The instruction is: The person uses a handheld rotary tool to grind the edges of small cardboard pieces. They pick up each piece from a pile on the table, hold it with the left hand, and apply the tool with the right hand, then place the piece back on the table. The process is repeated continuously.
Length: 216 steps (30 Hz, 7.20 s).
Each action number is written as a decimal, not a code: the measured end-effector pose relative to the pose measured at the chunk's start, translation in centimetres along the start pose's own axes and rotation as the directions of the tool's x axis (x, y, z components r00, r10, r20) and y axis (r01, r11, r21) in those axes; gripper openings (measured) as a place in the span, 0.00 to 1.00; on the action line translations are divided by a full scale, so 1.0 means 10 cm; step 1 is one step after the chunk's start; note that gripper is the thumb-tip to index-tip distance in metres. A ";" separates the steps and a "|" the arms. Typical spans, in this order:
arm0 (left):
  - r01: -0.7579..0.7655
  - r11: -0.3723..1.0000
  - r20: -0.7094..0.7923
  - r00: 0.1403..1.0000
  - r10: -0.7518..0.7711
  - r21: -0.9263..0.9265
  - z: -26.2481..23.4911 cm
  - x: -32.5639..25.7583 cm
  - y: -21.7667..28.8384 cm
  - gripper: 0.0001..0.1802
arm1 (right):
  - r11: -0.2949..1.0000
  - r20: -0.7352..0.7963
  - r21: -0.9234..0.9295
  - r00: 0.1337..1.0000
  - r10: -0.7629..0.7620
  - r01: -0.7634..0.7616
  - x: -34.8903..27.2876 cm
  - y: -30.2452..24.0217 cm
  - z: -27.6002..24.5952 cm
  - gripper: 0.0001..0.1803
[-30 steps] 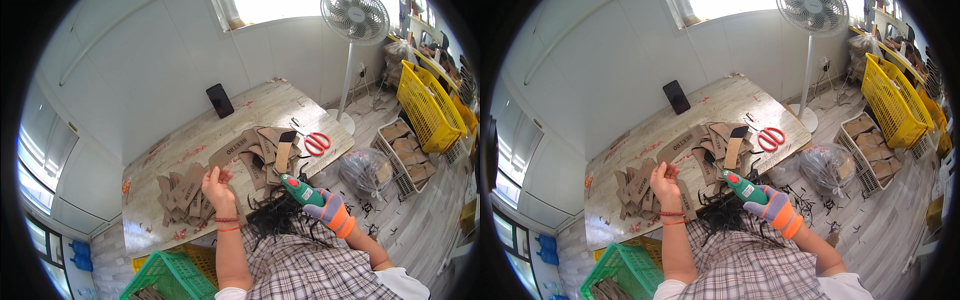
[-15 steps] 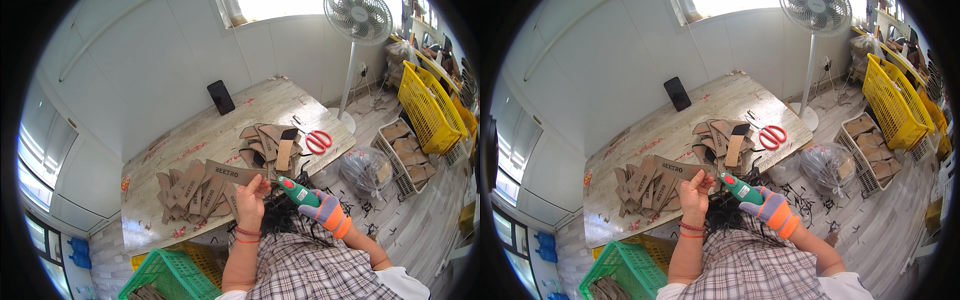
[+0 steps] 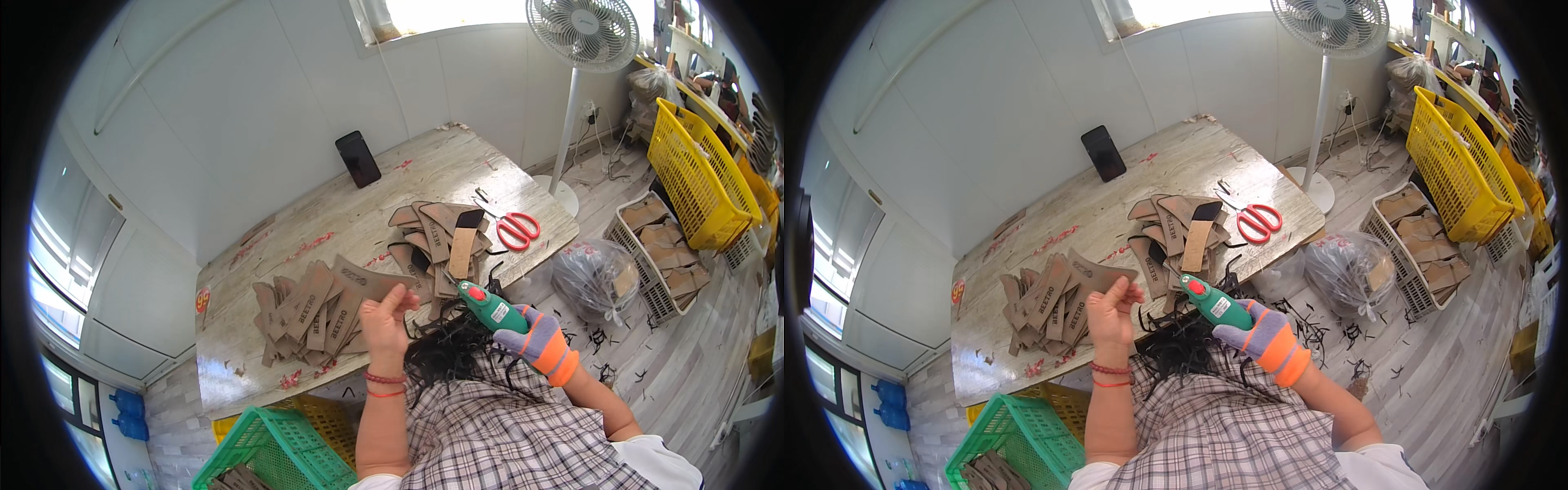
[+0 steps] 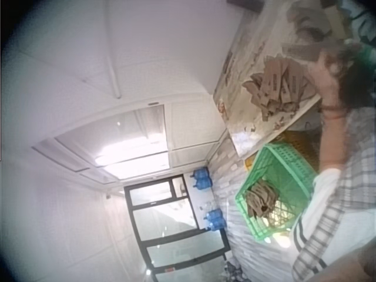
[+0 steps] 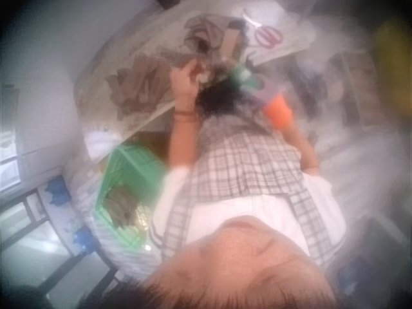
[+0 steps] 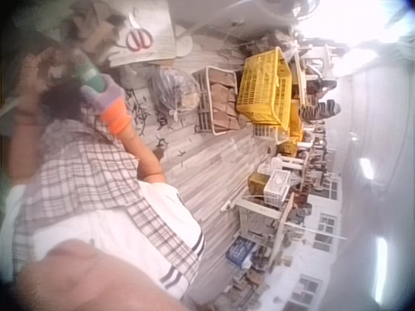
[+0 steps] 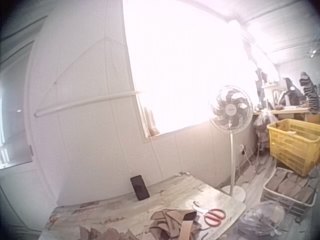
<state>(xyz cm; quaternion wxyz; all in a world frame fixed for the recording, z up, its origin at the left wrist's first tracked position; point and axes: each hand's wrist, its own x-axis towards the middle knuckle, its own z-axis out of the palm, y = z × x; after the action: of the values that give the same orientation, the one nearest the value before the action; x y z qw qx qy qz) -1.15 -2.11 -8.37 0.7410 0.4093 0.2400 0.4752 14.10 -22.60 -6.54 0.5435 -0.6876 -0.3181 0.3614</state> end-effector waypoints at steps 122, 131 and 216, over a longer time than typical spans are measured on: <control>0.136 0.960 -0.046 0.987 -0.152 -0.246 0.21 -0.10 -0.32 0.05 | 0.986 -0.065 -0.166 0.997 -0.044 0.033 0.04 0.20 -0.02 0.32; 0.080 0.985 -0.002 0.997 -0.081 -0.155 0.32 -0.15 -0.36 0.04 | 0.981 -0.062 -0.193 0.998 -0.032 0.019 0.05 0.08 -0.01 0.32; -0.109 0.992 -0.182 0.979 0.096 -0.065 0.39 -0.04 -0.46 0.02 | 0.992 -0.048 -0.123 0.999 -0.013 0.007 0.04 0.16 0.03 0.31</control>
<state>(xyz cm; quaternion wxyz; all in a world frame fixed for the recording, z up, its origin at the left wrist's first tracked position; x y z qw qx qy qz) 3.87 -4.92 -10.07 0.7058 0.3488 0.2660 0.5563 14.15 -22.47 -8.20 0.5098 -0.7266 -0.3298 0.3216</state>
